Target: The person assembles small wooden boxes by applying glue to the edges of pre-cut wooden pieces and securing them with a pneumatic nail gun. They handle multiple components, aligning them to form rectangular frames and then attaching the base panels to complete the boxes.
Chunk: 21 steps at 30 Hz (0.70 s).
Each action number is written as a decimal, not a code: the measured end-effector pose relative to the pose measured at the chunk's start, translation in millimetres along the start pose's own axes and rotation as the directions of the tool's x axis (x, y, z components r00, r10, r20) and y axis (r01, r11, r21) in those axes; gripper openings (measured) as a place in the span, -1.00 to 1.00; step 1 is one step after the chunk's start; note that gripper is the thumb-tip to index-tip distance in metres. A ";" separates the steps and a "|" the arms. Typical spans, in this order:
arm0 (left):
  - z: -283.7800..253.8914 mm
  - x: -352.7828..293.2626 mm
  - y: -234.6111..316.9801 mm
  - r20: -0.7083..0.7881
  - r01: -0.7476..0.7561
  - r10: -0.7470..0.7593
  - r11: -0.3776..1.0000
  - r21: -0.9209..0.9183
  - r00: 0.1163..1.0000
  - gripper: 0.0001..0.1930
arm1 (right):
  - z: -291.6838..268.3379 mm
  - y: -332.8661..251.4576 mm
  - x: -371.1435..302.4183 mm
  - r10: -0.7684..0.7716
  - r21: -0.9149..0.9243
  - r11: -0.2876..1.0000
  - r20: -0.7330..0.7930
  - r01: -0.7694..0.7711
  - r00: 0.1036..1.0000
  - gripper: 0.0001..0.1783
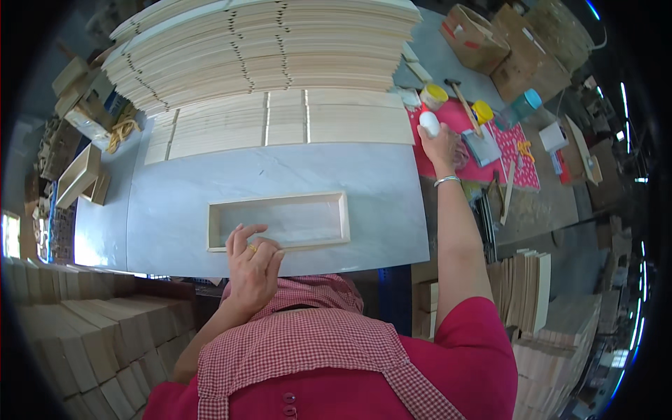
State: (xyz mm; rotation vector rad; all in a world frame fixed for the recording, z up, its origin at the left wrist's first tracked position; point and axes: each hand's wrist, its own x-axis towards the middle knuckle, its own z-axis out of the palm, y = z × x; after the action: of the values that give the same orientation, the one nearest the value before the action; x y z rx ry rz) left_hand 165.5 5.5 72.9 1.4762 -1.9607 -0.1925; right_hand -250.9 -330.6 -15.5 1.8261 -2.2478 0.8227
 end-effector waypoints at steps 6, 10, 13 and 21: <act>-9.0 -13.0 -12.7 -0.024 0.003 -0.002 1.000 0.014 1.000 -0.83 | -6.4 -18.0 -4.8 0.143 0.072 0.987 -0.023 -0.141 0.990 -0.16; 2.7 -6.2 -12.0 -0.011 -0.109 0.110 0.992 0.060 0.994 -0.74 | -41.4 -7.8 -33.1 0.271 0.705 0.688 -0.032 -0.170 0.962 -0.30; 34.0 -19.7 -36.8 0.081 -0.128 0.126 0.991 0.027 0.989 -0.70 | -99.7 -71.1 -81.8 0.197 0.962 0.253 0.053 -0.103 0.979 -0.23; 46.5 -11.9 -36.6 -0.128 -0.219 0.234 0.968 0.121 0.964 -0.61 | -134.2 -201.0 -228.1 -0.096 0.941 0.193 0.300 -0.278 0.949 -0.48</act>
State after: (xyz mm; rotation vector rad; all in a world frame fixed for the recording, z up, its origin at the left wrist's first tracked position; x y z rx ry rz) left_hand 169.3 -9.0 14.4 1.2785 -2.0296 0.1156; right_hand -34.7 -91.7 65.9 2.2861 -2.0222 2.7332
